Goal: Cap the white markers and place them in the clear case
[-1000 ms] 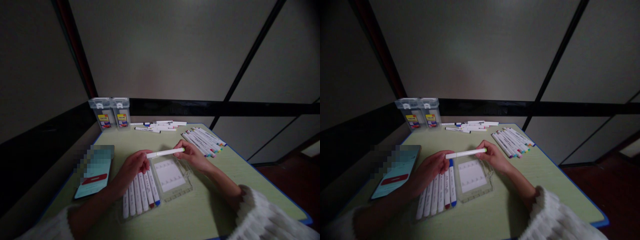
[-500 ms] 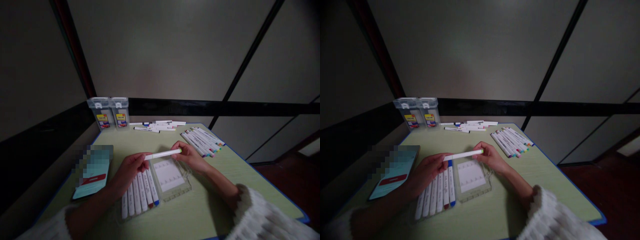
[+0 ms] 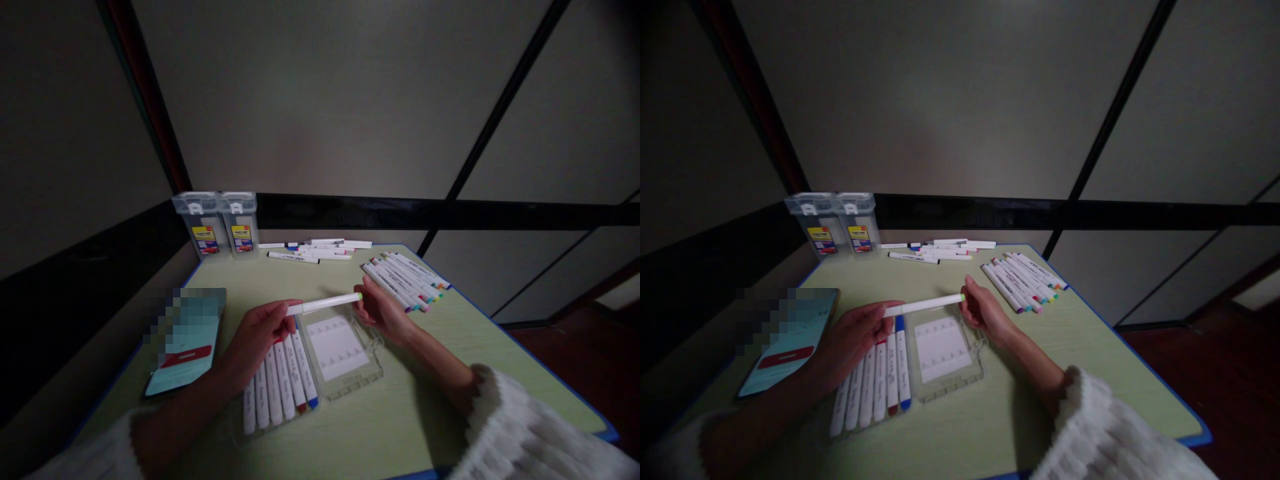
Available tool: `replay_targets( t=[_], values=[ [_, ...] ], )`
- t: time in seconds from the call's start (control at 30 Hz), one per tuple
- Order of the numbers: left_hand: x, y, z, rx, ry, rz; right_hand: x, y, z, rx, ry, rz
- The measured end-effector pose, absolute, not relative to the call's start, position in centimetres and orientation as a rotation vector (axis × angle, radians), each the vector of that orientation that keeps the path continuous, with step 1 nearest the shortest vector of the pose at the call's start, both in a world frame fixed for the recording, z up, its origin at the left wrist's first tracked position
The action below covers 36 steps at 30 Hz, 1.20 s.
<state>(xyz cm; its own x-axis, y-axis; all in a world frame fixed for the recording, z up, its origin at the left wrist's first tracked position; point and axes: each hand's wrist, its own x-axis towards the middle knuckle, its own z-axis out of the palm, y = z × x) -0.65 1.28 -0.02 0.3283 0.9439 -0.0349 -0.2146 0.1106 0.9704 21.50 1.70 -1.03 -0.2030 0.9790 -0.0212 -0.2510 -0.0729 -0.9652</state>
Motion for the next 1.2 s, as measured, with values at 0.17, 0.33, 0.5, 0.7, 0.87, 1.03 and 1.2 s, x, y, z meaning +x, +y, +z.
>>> replay_targets(
  t=[0.17,0.33,0.5,0.7,0.87,1.03,1.2],
  values=[
    [-0.71,1.17,0.09,1.154,0.827,1.011,21.17,1.46,-1.18,-0.948,-1.270,1.389],
    [-0.76,1.35,-0.36,1.210,0.818,0.981,21.05,1.46,-1.11,-0.945,-1.231,1.368],
    [-0.78,1.42,-0.54,1.240,0.827,0.961,21.06,1.49,-1.04,-0.932,-1.184,1.381],
    [-0.79,1.20,-0.19,1.235,0.832,0.928,21.10,1.55,-0.79,-0.901,-1.139,1.454],
    [-0.69,1.06,0.16,1.213,0.845,0.926,21.06,1.61,-0.90,-0.900,-1.132,1.443],
    [-0.61,1.10,0.34,1.244,0.815,0.936,21.10,1.72,-1.21,-0.905,-1.117,1.410],
    [-0.62,1.09,0.40,1.312,0.814,0.912,21.20,1.81,-1.31,-0.923,-1.093,1.403]
  ],
)
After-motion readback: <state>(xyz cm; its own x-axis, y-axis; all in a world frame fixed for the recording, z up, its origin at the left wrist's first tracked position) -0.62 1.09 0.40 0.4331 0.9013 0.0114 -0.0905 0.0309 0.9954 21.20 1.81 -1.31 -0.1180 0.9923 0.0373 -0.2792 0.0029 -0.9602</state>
